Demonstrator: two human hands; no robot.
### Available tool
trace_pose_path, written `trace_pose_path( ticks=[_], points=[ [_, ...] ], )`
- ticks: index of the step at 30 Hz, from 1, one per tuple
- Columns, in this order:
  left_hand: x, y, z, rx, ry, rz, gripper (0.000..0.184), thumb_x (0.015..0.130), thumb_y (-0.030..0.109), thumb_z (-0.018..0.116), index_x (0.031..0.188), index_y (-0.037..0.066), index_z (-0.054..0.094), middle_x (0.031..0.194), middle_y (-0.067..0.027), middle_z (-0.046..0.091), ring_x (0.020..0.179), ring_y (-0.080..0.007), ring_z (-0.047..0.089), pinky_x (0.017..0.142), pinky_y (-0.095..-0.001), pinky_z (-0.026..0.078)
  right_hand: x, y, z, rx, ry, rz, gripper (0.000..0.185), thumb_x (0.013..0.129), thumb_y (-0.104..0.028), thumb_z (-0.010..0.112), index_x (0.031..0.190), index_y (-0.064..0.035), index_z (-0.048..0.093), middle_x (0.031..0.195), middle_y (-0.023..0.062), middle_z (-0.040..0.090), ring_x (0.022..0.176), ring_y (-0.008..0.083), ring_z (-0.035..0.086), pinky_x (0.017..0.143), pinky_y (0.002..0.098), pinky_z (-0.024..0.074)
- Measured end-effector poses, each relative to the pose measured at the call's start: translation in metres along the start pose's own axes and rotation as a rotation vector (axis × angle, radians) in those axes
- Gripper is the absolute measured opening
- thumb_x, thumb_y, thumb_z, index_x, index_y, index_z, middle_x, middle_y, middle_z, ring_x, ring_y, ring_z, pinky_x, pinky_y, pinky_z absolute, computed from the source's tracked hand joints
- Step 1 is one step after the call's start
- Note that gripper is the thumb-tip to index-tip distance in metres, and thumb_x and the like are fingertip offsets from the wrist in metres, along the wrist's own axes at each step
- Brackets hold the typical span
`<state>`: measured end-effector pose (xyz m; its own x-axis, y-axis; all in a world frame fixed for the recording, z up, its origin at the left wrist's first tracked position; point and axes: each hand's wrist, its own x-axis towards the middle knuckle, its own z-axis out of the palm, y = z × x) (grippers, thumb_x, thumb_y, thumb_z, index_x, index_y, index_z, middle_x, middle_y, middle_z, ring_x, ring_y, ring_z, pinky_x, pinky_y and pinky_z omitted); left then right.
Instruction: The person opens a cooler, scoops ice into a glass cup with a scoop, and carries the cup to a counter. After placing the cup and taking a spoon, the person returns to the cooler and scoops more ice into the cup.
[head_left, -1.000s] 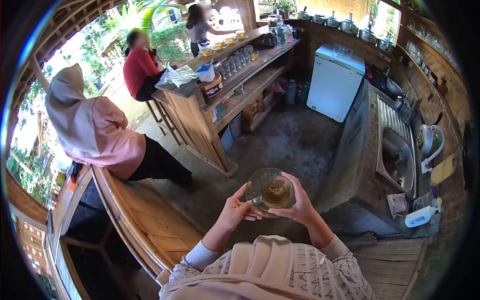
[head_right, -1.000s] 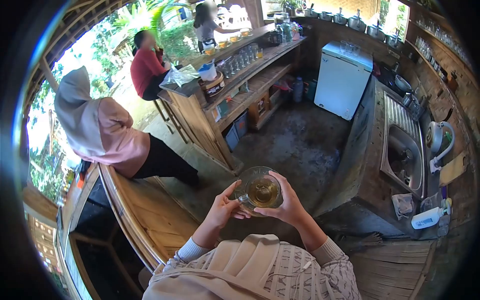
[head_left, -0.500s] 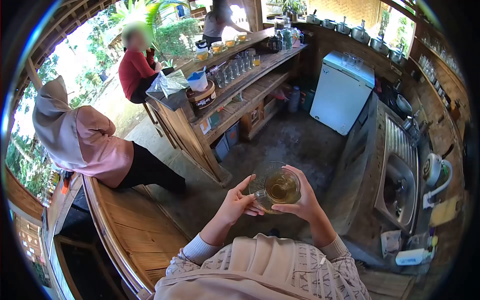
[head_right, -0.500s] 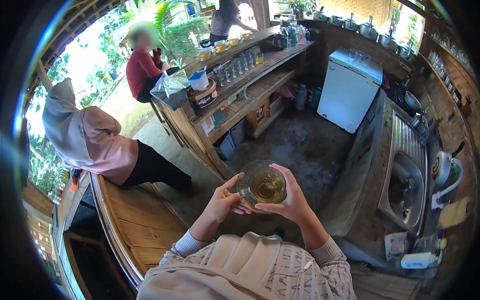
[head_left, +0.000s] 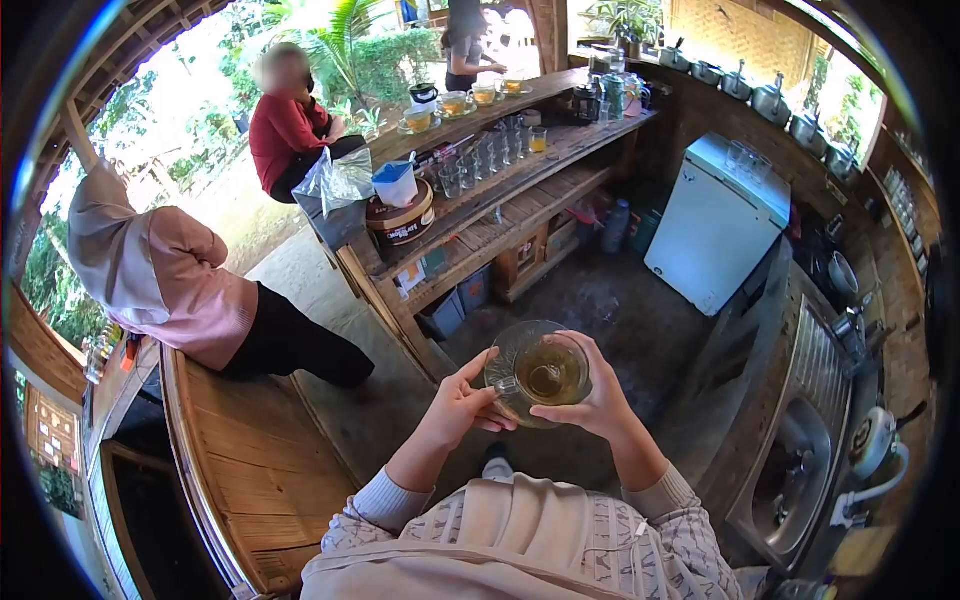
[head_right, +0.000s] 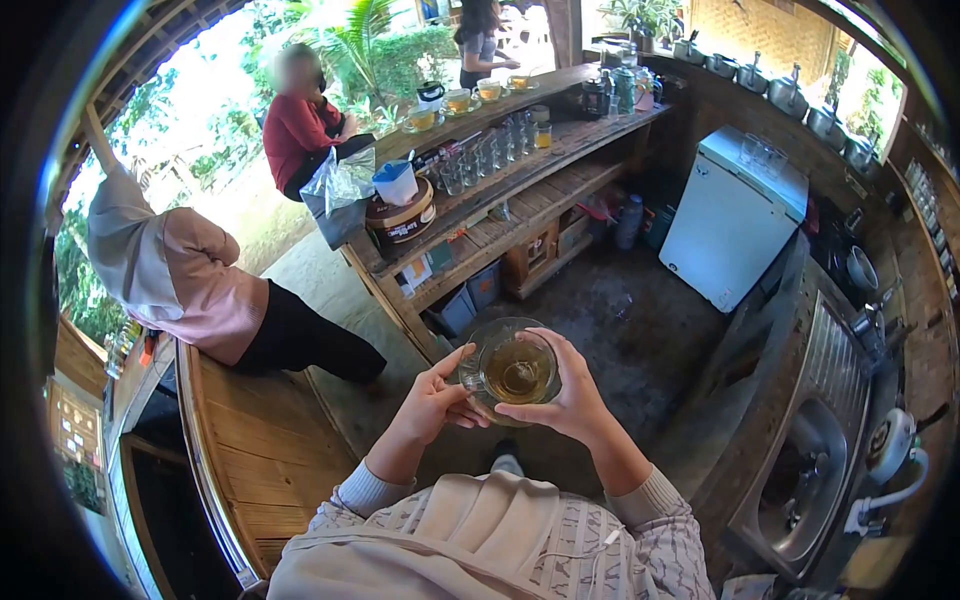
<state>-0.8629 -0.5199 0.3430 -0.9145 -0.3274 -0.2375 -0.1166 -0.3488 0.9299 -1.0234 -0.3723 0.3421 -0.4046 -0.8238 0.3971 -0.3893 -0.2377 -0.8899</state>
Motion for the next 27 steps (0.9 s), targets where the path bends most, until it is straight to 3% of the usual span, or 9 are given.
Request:
trace_pose_path(
  ticks=[10, 15, 27],
  points=[
    [0.109, 0.048, -0.052, 0.013, 0.049, 0.020, 0.057, 0.091, 0.005, 0.042, 0.141, 0.007, 0.016, 0.081, -0.0158, 0.066, 0.067, -0.0229, 0.067, 0.055, -0.0243, 0.054, 0.127, 0.064, -0.024, 0.021, -0.057, -0.042, 0.088, 0.055, -0.011, 0.085, 0.127, 0.0002, 0.035, 0.122, 0.0126, 0.048, 0.116, 0.0196, 0.046, 0.100, 0.0317, 0.0336],
    [0.164, 0.079, -0.072, 0.053, 0.091, 0.041, 0.059, 0.087, 0.003, 0.041, 0.140, 0.004, 0.017, 0.076, -0.0188, 0.066, 0.064, -0.0241, 0.067, 0.051, -0.0240, 0.053, 0.189, 0.084, -0.040, 0.000, -0.075, -0.016, 0.089, 0.055, -0.012, 0.085, 0.127, -0.0004, 0.034, 0.123, 0.0122, 0.047, 0.117, 0.0194, 0.044, 0.101, 0.0315, 0.0324],
    [0.280, 0.113, -0.078, 0.000, 0.269, 0.072, 0.056, 0.089, 0.004, 0.042, 0.140, 0.007, 0.019, 0.080, -0.0176, 0.066, 0.066, -0.0248, 0.067, 0.053, -0.0261, 0.054, 0.317, 0.149, -0.102, 0.153, -0.206, -0.057, 0.088, 0.056, -0.016, 0.085, 0.127, -0.0001, 0.036, 0.122, 0.0115, 0.047, 0.118, 0.0203, 0.043, 0.102, 0.0321, 0.0293]
  ],
)
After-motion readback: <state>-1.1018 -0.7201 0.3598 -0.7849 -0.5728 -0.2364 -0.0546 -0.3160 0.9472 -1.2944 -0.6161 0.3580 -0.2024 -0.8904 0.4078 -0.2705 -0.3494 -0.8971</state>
